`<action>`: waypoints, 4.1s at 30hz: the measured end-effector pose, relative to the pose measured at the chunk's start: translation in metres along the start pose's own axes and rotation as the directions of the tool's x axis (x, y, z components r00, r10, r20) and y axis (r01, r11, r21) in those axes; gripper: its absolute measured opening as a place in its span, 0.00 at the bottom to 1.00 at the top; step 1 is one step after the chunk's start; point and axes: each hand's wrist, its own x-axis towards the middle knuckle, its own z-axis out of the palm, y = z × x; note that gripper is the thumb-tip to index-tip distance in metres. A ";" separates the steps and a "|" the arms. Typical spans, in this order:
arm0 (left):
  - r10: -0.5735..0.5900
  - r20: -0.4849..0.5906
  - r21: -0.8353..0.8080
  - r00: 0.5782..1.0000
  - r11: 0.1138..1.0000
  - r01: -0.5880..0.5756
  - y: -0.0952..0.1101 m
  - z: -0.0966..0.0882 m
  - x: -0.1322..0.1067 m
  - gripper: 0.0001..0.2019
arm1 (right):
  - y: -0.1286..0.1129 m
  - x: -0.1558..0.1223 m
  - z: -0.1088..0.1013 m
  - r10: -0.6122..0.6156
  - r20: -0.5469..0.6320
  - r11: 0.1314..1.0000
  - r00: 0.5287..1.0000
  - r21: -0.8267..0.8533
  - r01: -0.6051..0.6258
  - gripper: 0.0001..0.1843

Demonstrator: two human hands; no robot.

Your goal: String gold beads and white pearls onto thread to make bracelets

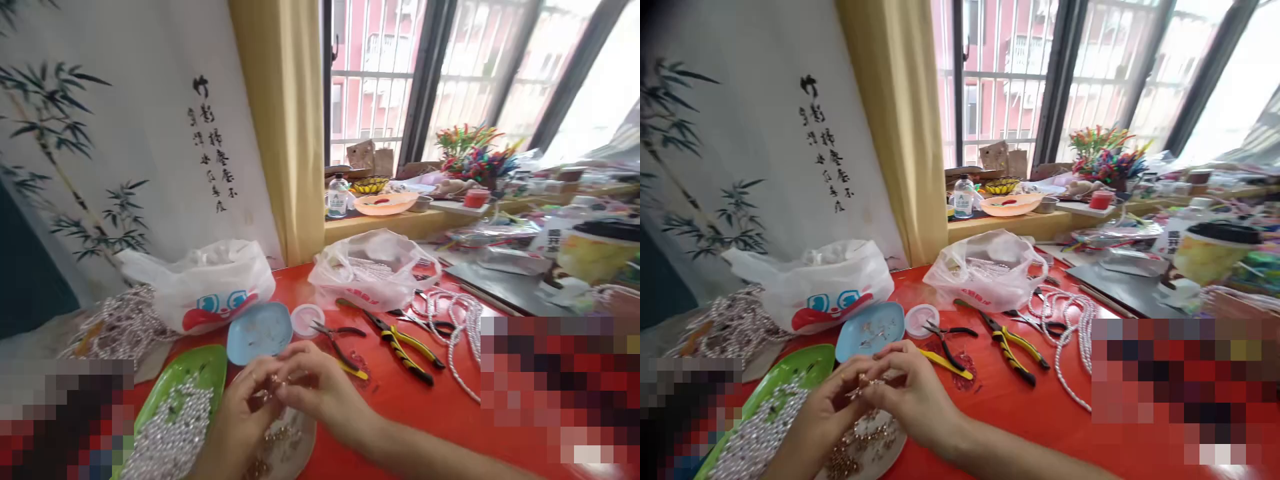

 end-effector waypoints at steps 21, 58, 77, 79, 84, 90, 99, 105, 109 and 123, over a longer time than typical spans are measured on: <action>-0.249 -0.108 0.070 0.962 0.964 0.257 -0.002 -0.009 -0.003 0.20 | 0.007 0.001 0.008 0.293 -0.107 0.833 0.950 0.516 -0.198 0.08; -0.328 0.206 -0.804 0.922 0.481 0.350 0.026 -0.017 0.015 0.11 | -0.009 0.010 -0.012 0.282 0.131 0.959 0.950 -0.051 -0.278 0.14; -0.368 0.224 -0.756 0.903 0.519 0.399 0.024 -0.018 0.018 0.09 | -0.020 0.009 -0.023 -0.319 -0.030 0.866 0.947 -0.415 0.278 0.06; -0.374 0.242 -0.749 0.895 0.515 0.418 0.022 -0.015 0.018 0.09 | -0.026 0.008 -0.022 -0.323 0.002 0.860 0.947 -0.417 0.294 0.04; -0.369 0.288 -0.736 0.884 0.506 0.451 0.025 -0.013 0.014 0.10 | -0.023 0.014 -0.022 -0.019 -0.089 0.968 0.996 -0.252 -0.004 0.11; -0.370 0.306 -0.730 0.877 0.500 0.465 0.029 -0.015 0.012 0.08 | -0.008 0.017 -0.021 0.288 0.210 0.957 0.934 -0.107 -0.270 0.13; -0.400 0.289 -0.691 0.870 0.541 0.479 0.032 -0.012 0.011 0.10 | -0.016 0.019 -0.020 0.371 0.133 0.921 0.919 -0.183 -0.345 0.09; -0.406 0.267 -0.695 0.874 0.547 0.467 0.032 -0.013 0.013 0.10 | -0.018 0.019 -0.025 0.440 0.217 0.897 0.871 -0.053 -0.439 0.10; -0.408 0.262 -0.701 0.874 0.542 0.463 0.032 -0.014 0.013 0.10 | -0.019 0.021 -0.028 0.374 0.180 0.927 0.910 -0.066 -0.368 0.07; -0.423 0.206 -0.528 0.882 0.711 0.464 0.036 -0.008 0.009 0.07 | -0.002 0.014 -0.020 0.339 0.264 0.913 0.903 0.139 -0.383 0.07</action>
